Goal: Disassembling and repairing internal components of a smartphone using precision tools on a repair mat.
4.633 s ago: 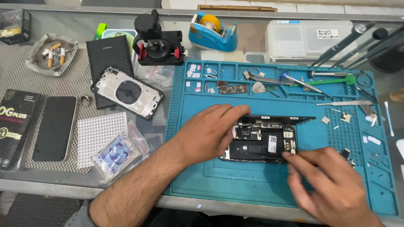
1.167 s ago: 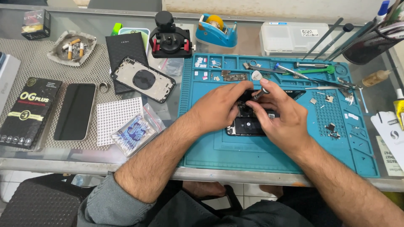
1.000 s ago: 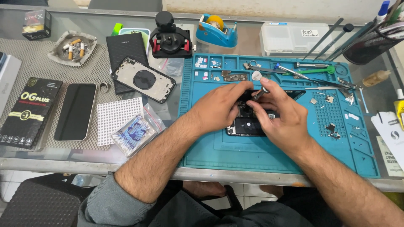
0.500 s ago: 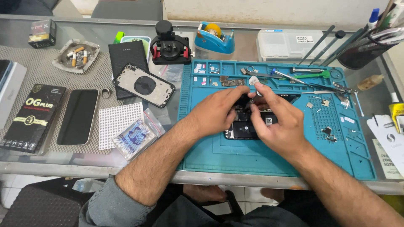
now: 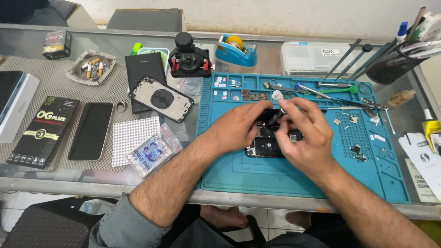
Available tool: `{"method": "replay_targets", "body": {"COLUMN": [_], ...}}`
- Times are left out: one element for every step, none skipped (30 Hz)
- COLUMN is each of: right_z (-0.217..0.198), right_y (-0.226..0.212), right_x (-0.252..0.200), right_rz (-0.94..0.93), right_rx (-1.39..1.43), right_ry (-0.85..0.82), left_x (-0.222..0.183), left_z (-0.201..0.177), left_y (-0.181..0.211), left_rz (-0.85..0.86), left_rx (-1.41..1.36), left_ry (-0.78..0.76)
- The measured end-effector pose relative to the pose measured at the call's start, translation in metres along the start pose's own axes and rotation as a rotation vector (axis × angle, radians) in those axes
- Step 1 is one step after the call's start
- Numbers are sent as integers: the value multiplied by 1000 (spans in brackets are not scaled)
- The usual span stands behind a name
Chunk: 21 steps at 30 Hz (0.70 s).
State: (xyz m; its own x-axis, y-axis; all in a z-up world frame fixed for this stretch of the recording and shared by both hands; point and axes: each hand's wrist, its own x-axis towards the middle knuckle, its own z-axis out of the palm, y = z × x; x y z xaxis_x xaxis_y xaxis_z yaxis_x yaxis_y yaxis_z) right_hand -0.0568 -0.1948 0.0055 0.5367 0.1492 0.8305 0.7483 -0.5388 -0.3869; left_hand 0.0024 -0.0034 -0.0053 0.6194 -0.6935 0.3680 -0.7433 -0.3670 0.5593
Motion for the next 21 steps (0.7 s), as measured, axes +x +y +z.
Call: {"method": "replay_targets", "body": {"right_z": [0, 0, 0, 0, 0, 0, 0, 0, 0, 1, 0, -1, -1, 0, 1, 2, 3, 4, 5, 5, 5], "right_y": [1, 1, 1, 1, 1, 1, 1, 2, 3, 4, 3, 2, 0, 0, 1, 1, 2, 2, 3, 3, 3], "right_x": [-1, 0, 0, 1, 0, 0, 0, 0, 0, 0, 0, 0, 0, -2, -3, -4, -4, -5, -6, -6, -6], "right_rz": [-1, -1, 0, 1, 2, -1, -4, -5, -2, 1, 1, -2, -4, -2, 11, 23, 24, 40, 57, 58, 56], "right_rx": [4, 3, 0, -1, -1, -3, -4, -4, 3, 10, 10, -5, -19, -18, 7, 31, 30, 40, 49, 49, 46], "right_ry": [6, 7, 5, 2, 0, 7, 13, 13, 16, 19, 20, 11, 2, 2, 9, 17, 18, 10, 2, 3, 0], "left_x": [0, 0, 0, 0, 0, 0, 1, 1, 1, 1, 1, 0, 0, 0, 0, 1, 1, 1, 1, 0, 0], "left_z": [0, 0, -1, -1, -1, -1, -1, -2, -3, -3, -3, -3, -3, -3, -3, -3, -3, -3, -3, -3, -3], "left_y": [0, 0, 1, 1, 1, 1, 1, 1, 2, 3, 3, 3, 3, 3, 3, 3, 3, 3, 2, 3, 3], "left_rz": [1, 2, -2, -9, -10, -14, -18, -18, -16, -14, -14, -17, -20, -21, -20, -18, -17, -13, -10, -10, -9], "left_rx": [-1, -2, -1, -1, -2, -3, -5, -4, 1, 5, 5, 7, 8, 8, 10, 12, 11, 12, 13, 12, 13], "left_ry": [2, 2, -8, -17, -16, -19, -23, -22, -20, -17, -18, -18, -19, -20, -20, -21, -22, -18, -15, -16, -14]}}
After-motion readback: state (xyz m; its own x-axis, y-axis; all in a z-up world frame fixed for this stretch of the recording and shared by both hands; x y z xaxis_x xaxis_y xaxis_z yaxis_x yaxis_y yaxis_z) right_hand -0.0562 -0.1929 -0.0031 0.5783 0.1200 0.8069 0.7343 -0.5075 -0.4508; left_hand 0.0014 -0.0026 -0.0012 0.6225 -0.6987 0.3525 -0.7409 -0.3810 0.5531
